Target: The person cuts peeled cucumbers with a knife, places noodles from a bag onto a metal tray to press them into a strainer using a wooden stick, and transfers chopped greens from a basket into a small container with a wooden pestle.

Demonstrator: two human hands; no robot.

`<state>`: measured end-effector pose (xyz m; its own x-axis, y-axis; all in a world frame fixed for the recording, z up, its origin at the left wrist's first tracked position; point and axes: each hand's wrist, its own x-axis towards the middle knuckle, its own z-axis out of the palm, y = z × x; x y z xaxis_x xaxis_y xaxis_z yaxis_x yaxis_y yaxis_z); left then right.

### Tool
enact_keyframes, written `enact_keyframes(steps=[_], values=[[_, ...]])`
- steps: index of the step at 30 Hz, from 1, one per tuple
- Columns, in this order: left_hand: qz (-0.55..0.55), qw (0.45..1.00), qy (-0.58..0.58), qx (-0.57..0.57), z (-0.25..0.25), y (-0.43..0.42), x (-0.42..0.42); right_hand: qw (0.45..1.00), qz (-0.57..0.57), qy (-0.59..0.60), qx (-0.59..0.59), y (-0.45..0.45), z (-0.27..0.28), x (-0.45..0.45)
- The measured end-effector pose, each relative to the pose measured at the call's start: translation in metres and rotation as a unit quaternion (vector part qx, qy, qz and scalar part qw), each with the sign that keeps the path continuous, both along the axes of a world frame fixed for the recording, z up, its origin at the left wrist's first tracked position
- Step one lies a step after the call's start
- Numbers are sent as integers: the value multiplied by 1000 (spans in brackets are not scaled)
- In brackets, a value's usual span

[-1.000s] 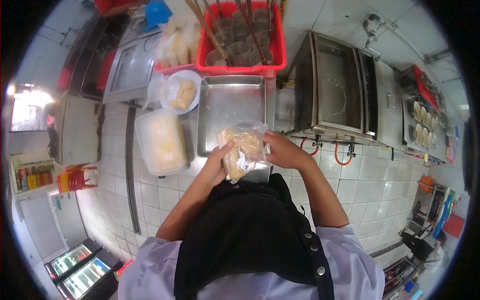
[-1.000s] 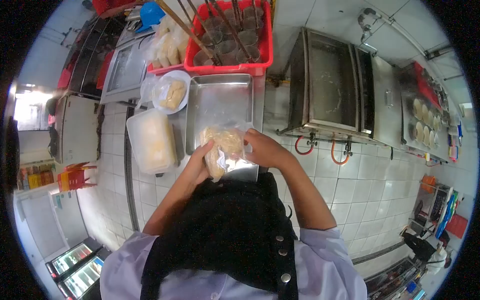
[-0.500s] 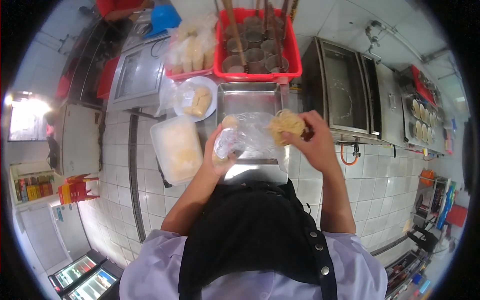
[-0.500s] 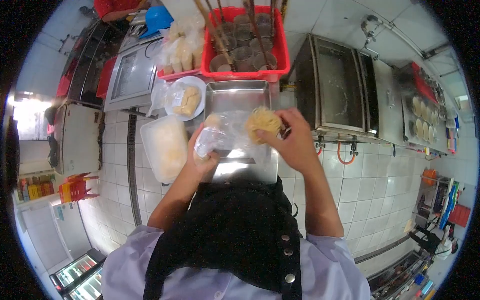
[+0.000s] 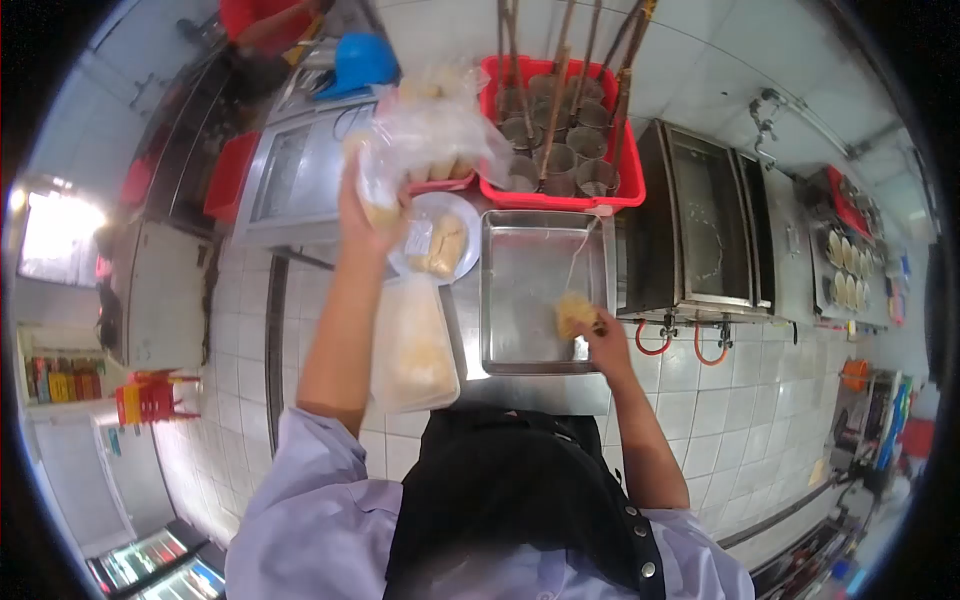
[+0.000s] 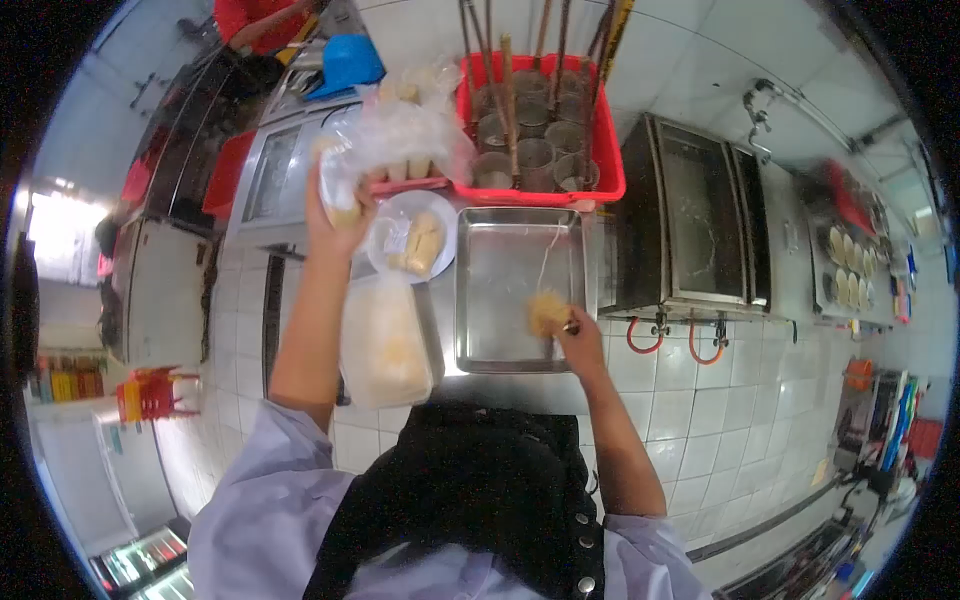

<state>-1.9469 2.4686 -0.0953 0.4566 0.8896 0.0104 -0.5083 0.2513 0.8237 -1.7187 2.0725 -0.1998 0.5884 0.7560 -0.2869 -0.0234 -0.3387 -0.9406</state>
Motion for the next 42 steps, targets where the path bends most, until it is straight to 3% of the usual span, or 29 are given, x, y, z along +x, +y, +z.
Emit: enact_keyframes(steps=[1, 3, 4, 6, 7, 9, 10, 11, 12, 13, 15, 17, 20, 22, 23, 25, 27, 29, 30, 32, 33, 35, 37, 39, 40, 41, 42], values=[[29, 983, 83, 163, -22, 45, 4, 998, 20, -41, -36, 4, 2, -9], [-38, 995, -45, -79, 46, 62, 42, 986, 39, -149, -71, 5, -25, -22], [-55, 994, -46, -83, 58, 73, 60, 986, 21, -149, -77, 7, -21, -24], [-74, 989, 30, -122, 59, 99, 82, 949, 80, -265, -155, 9, -7, -27], [-94, 986, 34, -131, 34, 128, 89, 942, 18, -314, -117, 5, -24, -30], [-126, 938, 324, 8, -37, 190, 99, 905, -19, -402, -140, 8, 8, -36], [-141, 936, 323, 6, -50, 198, 104, 903, -29, -400, -152, 8, 13, -35], [-67, 826, 520, 206, -56, 202, 108, 910, -12, -396, -119, 8, 15, -34], [18, 639, 663, 391, -64, 204, 115, 916, 7, -393, -84, 9, 17, -37], [11, 640, 659, 396, -60, 192, 121, 916, -1, -392, -90, 12, 19, -43], [140, 592, 657, 445, -38, 148, 122, 858, 43, -498, -121, 17, 24, -53], [154, 607, 626, 464, -21, 115, 115, 828, 52, -532, -171, 17, -4, -49], [177, 634, 538, 526, 12, 65, 88, 832, 112, -517, -165, 29, 31, -40], [153, 652, 475, 571, 18, 34, 45, 866, 11, -496, -53, 37, 83, -50], [141, 667, 458, 570, 21, 17, 34, 860, 10, -507, -55, 41, 73, -48], [113, 711, 415, 557, 36, -31, 14, 801, 222, -497, -250, 30, 39, -45], [90, 718, 443, 529, 26, -56, -19, 768, 238, -499, -323, 31, 27, -50], [55, 735, 489, 466, 17, -81, -42, 820, 126, -549, -105, 32, 56, -51], [22, 746, 502, 437, 17, -94, -55, 818, 124, -551, -109, 37, 54, -48], [6, 767, 498, 405, 6, -117, -75, 844, 93, -528, 20, 38, 48, -51], [4, 787, 493, 371, 1, -128, -75, 844, 91, -528, 17, 32, 42, -48], [15, 801, 485, 351, -8, -141, -77, 813, 205, -513, -186, 35, 37, -46], [27, 817, 466, 338, 3, -150, -92, 852, 112, -511, -12, 36, 60, -51], [22, 837, 408, 365, 32, -144, -95, 890, 101, -441, 53, 30, 28, -42], [25, 850, 383, 360, 56, -142, -95, 842, 164, -495, -136, 25, 14, -36], [52, 861, 325, 388, 86, -140, -94, 733, 305, -499, -348, 16, -2, -32], [80, 867, 263, 416, 117, -138, -92, 780, 245, -489, -305, 8, -8, -27]])
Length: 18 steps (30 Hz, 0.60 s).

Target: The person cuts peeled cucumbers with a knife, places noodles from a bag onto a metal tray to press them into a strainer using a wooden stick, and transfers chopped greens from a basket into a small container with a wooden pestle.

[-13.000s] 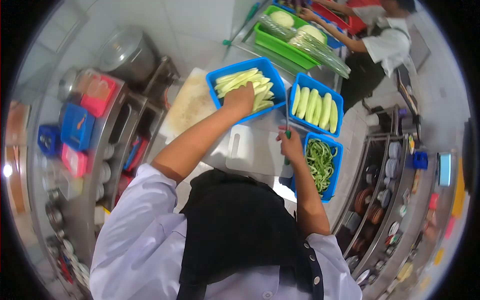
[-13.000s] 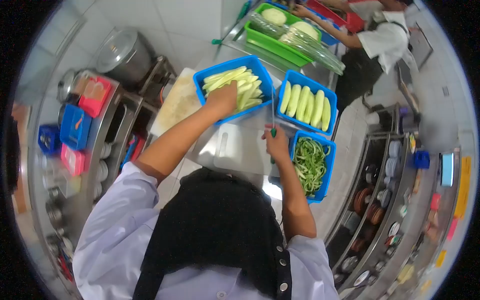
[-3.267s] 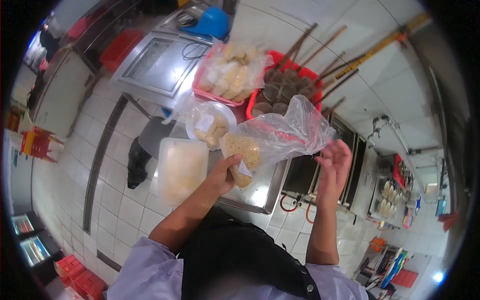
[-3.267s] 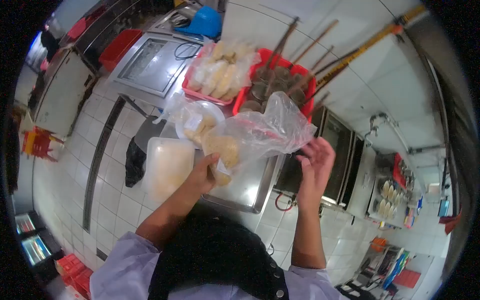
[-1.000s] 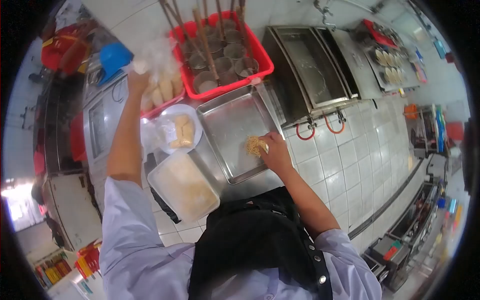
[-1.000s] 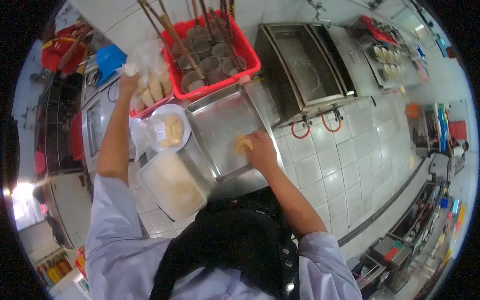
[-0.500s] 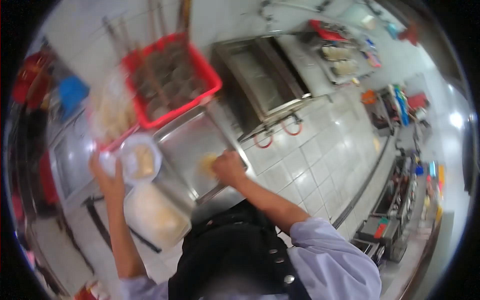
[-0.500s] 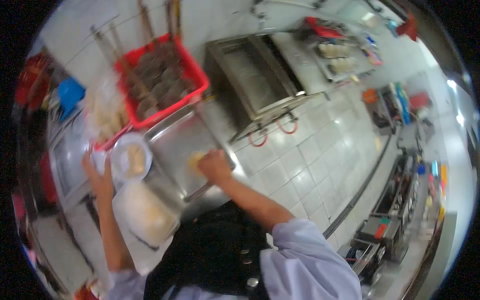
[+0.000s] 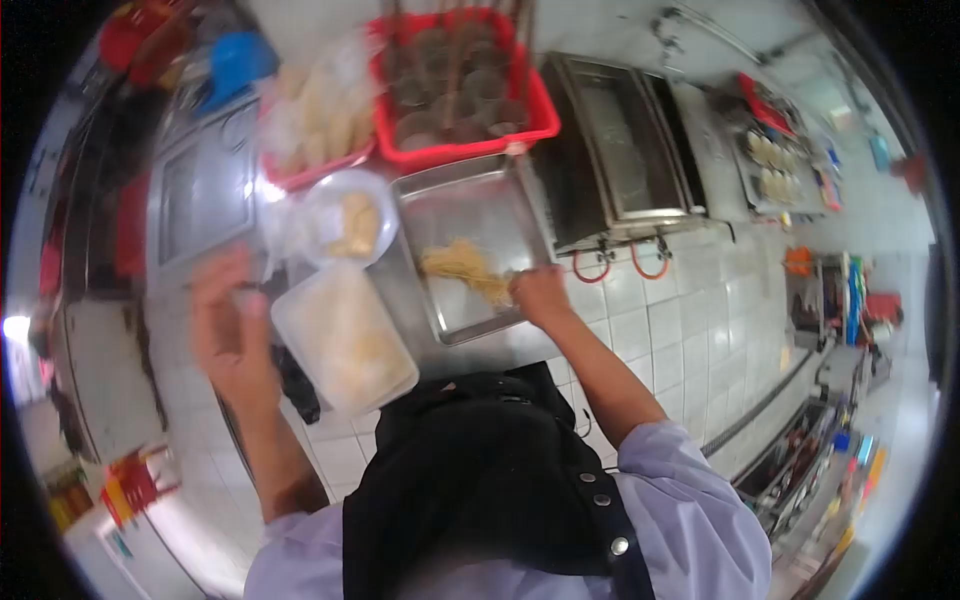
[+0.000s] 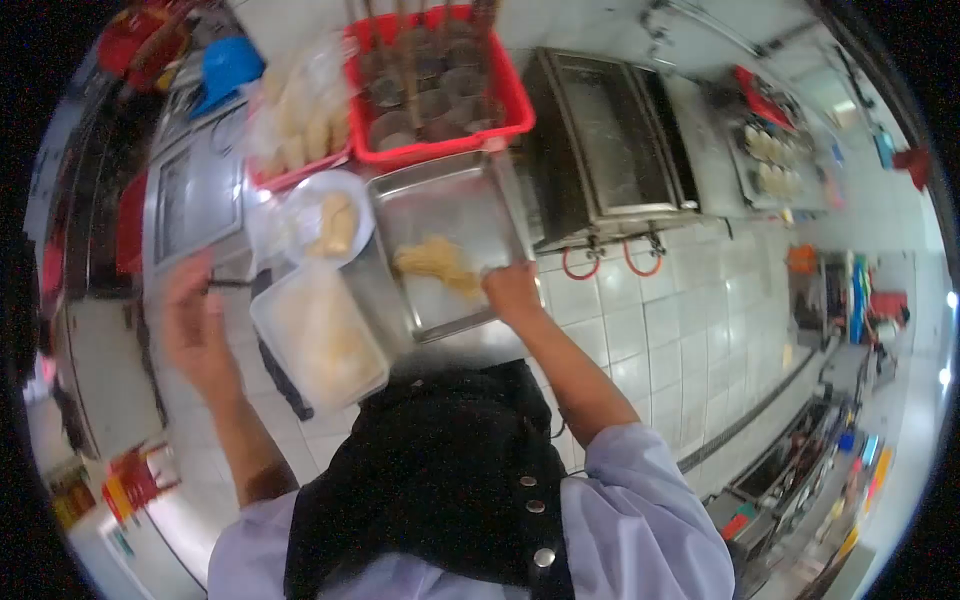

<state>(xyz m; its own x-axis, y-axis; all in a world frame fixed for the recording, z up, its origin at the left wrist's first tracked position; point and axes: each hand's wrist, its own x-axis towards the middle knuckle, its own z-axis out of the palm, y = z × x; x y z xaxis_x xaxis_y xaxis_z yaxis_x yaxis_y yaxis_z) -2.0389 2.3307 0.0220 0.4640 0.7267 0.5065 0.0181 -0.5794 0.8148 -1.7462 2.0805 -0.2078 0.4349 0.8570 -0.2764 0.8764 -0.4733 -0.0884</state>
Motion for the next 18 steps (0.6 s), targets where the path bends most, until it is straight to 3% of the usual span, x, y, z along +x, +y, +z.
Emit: enact_keyframes(steps=[2, 3, 5, 8, 11, 13, 15, 17, 18], values=[[-44, 975, -105, 189, 58, 18, -14, 986, -23, 1, 165, 6, 46, -5], [-77, 959, -161, 220, 93, 12, -18, 987, -1, 11, 160, 14, 55, -7], [36, 920, -322, 222, 157, -15, 5, 973, -53, 88, 206, 23, 64, -13], [-114, 899, -186, 381, 193, -19, -18, 962, -3, 98, 254, 43, 31, -26], [-136, 894, -122, 410, 202, -21, -23, 954, 46, 59, 289, 58, 8, -32], [-140, 893, -100, 415, 206, -17, -27, 987, 51, -20, 151, 70, -13, -26], [-140, 888, -91, 429, 208, -19, -37, 977, 51, 20, 206, 71, -2, -17], [-130, 889, -82, 432, 210, -20, -46, 940, 72, 50, 328, 72, 64, -21], [-123, 890, -75, 433, 212, -21, -52, 942, 30, 18, 334, 70, 89, -28]])
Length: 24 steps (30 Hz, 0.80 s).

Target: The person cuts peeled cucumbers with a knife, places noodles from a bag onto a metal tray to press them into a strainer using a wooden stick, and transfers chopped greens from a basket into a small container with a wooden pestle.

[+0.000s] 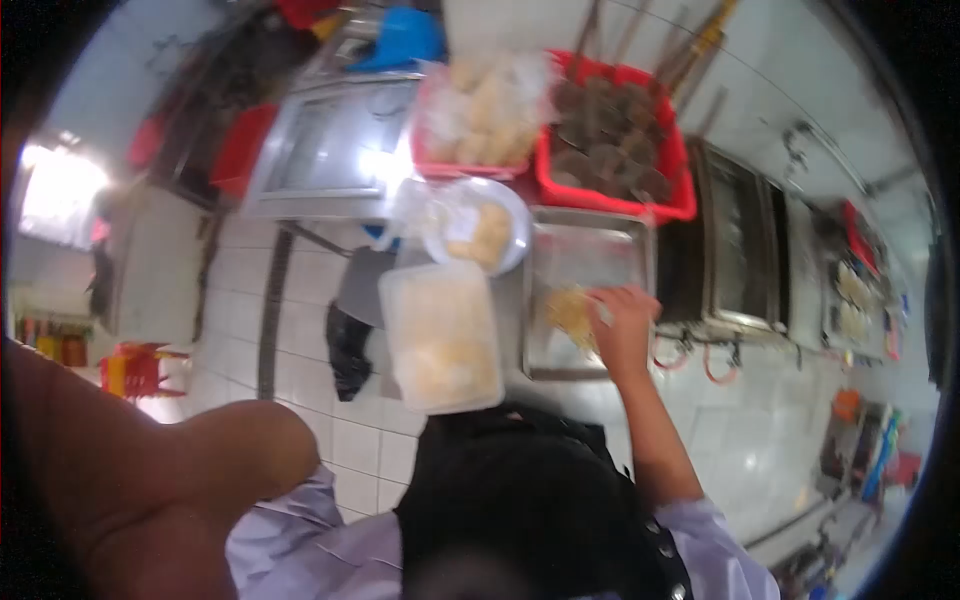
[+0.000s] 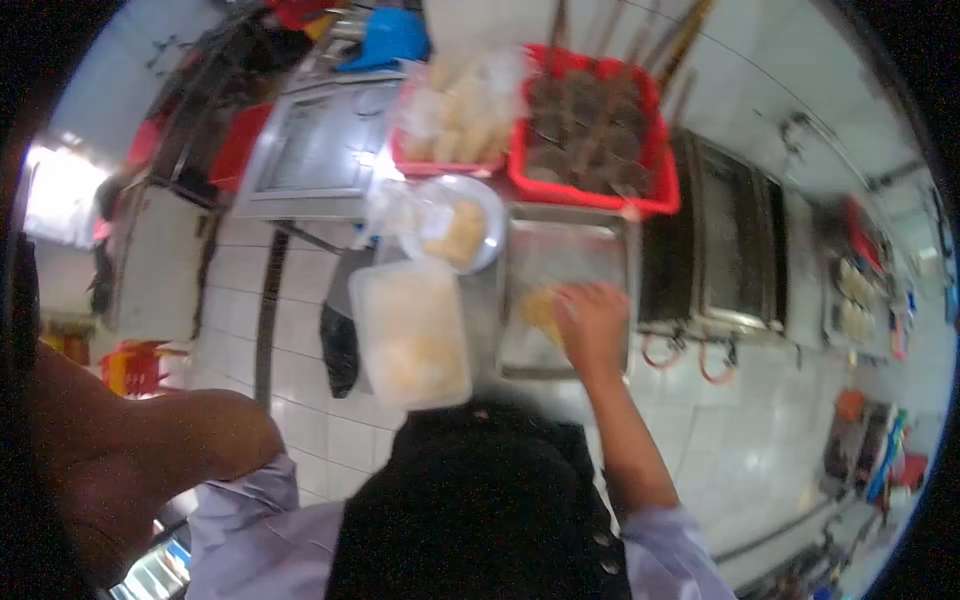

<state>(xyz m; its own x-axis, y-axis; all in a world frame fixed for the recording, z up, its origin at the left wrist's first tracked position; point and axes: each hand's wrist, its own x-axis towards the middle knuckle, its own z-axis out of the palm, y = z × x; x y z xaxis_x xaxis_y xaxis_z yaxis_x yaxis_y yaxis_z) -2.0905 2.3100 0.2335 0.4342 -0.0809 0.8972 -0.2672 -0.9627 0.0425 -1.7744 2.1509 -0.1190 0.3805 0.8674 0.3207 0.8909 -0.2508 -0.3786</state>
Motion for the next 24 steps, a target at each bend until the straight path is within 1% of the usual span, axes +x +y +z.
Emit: enact_keyframes(steps=[1, 2, 3, 4, 5, 7, 8, 9, 10, 11, 13, 14, 15, 17, 18, 19, 21, 22, 23, 24], values=[[5, 1000, 8, -2, 4, 3, -8, 998, 1, -10, 67, -1, 22, -6], [9, 1000, 14, 2, 4, 3, -11, 998, -8, -12, 64, -6, 31, -12], [11, 1000, 13, 8, 4, 1, -16, 996, -2, -20, 81, -3, 12, -14], [14, 1000, 11, 10, 1, 0, -16, 990, 21, -71, -117, -8, -22, -11], [18, 1000, 13, 10, -2, -1, -17, 937, 33, -122, -326, -22, -50, 4], [24, 1000, 13, 5, -9, 0, -15, 962, 19, -87, -260, -48, -88, 19], [24, 1000, 16, 9, -9, 2, -14, 958, 13, -95, -270, -51, -71, 18], [22, 999, 20, 14, -10, 2, -12, 985, -6, -52, -165, -39, -49, 11], [16, 999, 26, 18, -9, 3, -9, 998, -30, -1, -54, -30, -38, 1], [9, 999, 35, 15, -7, 6, -5, 997, -43, 20, -57, -31, -38, -12], [-1, 999, 46, 22, -4, 9, 0, 995, -6, 1, -95, -19, -39, -18], [-5, 999, 47, 25, -4, 10, 2, 973, -8, 4, -229, -10, -56, -10], [-6, 999, 49, 22, -4, 10, 2, 973, -10, 5, -229, -21, -69, -14], [-2, 998, 48, 27, -5, 7, 3, 974, -17, -17, -224, -8, -48, 1], [-5, 998, 52, 26, -5, 6, 3, 991, -31, -9, -130, -13, -32, 0], [-7, 998, 58, 23, -5, 5, 5, 989, -35, -12, -144, -16, -10, -8], [-11, 997, 76, 20, -3, 6, 9, 998, -30, 16, 49, -22, 24, -9], [-13, 996, 82, 21, -3, 5, 9, 999, -36, 13, 33, -27, 0, 3], [-18, 995, 91, 25, -1, 7, 10, 991, -1, -43, -128, -33, -49, 12], [-25, 994, 102, 29, 2, 11, 13, 954, 33, -88, -286, -47, -75, 8]])
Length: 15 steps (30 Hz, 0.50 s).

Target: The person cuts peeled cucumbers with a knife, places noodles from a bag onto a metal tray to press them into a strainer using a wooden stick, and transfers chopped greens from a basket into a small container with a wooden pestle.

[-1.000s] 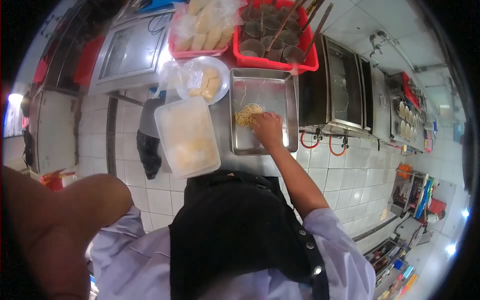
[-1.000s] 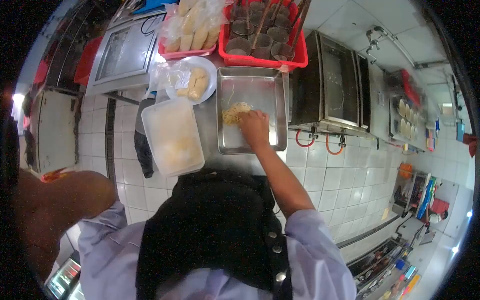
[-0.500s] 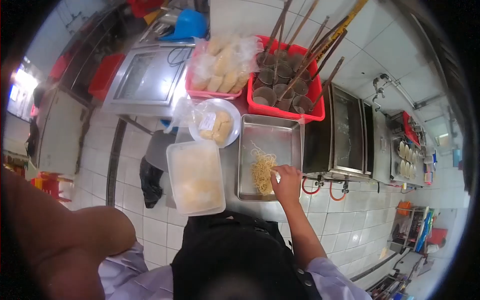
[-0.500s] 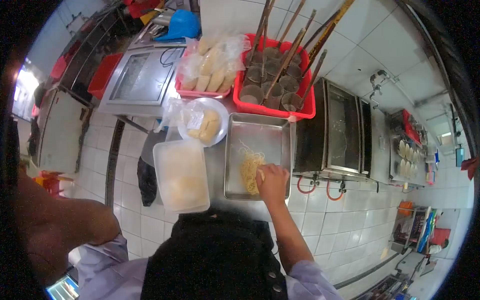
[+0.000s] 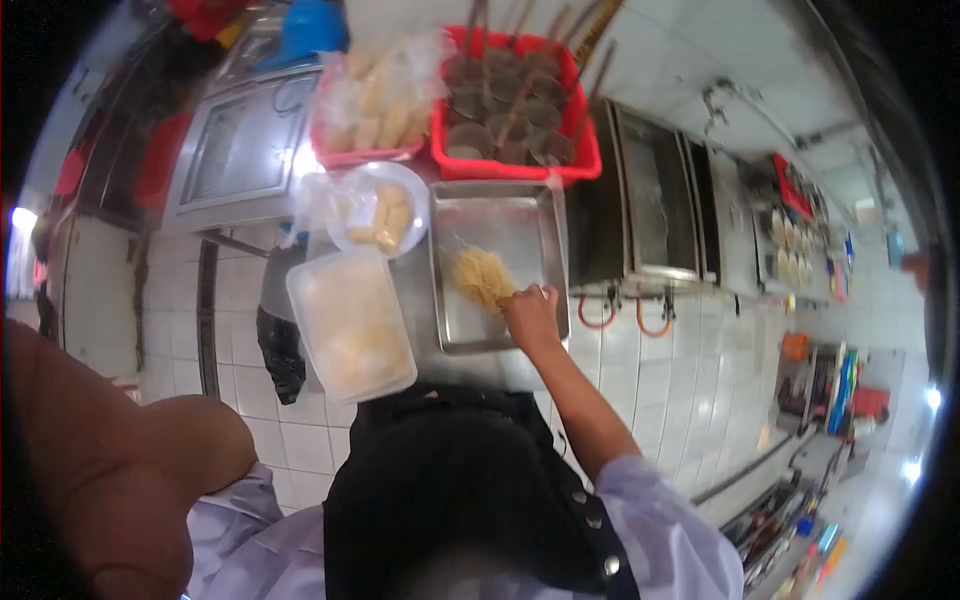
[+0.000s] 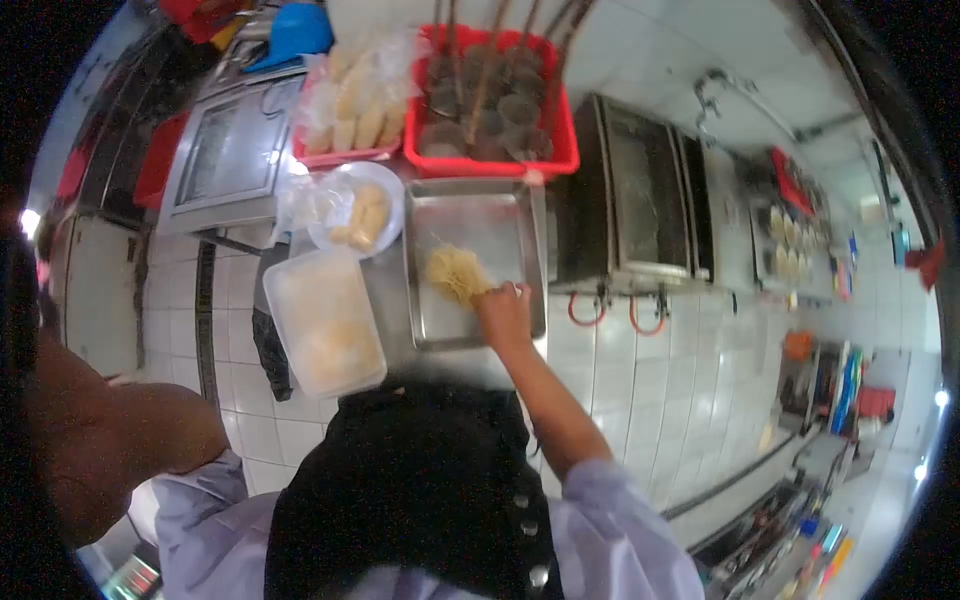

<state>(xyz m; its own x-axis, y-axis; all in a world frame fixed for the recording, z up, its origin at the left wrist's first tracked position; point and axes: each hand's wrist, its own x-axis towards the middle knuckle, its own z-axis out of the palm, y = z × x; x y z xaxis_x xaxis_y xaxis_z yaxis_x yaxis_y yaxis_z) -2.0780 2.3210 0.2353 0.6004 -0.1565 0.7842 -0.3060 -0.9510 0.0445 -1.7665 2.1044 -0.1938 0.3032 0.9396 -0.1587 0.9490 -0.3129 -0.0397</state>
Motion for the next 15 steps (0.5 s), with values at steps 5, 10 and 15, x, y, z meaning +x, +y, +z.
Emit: enact_keyframes(steps=[5, 10, 15], values=[[16, 997, -17, -72, -37, 10, 5, 949, -96, 97, 285, -1, 78, -17], [131, 920, -66, -363, -154, -23, 48, 992, -13, 42, 120, -14, 19, -7], [199, 863, 37, -464, -182, -51, 56, 923, -65, 107, 363, 11, 111, -23]])
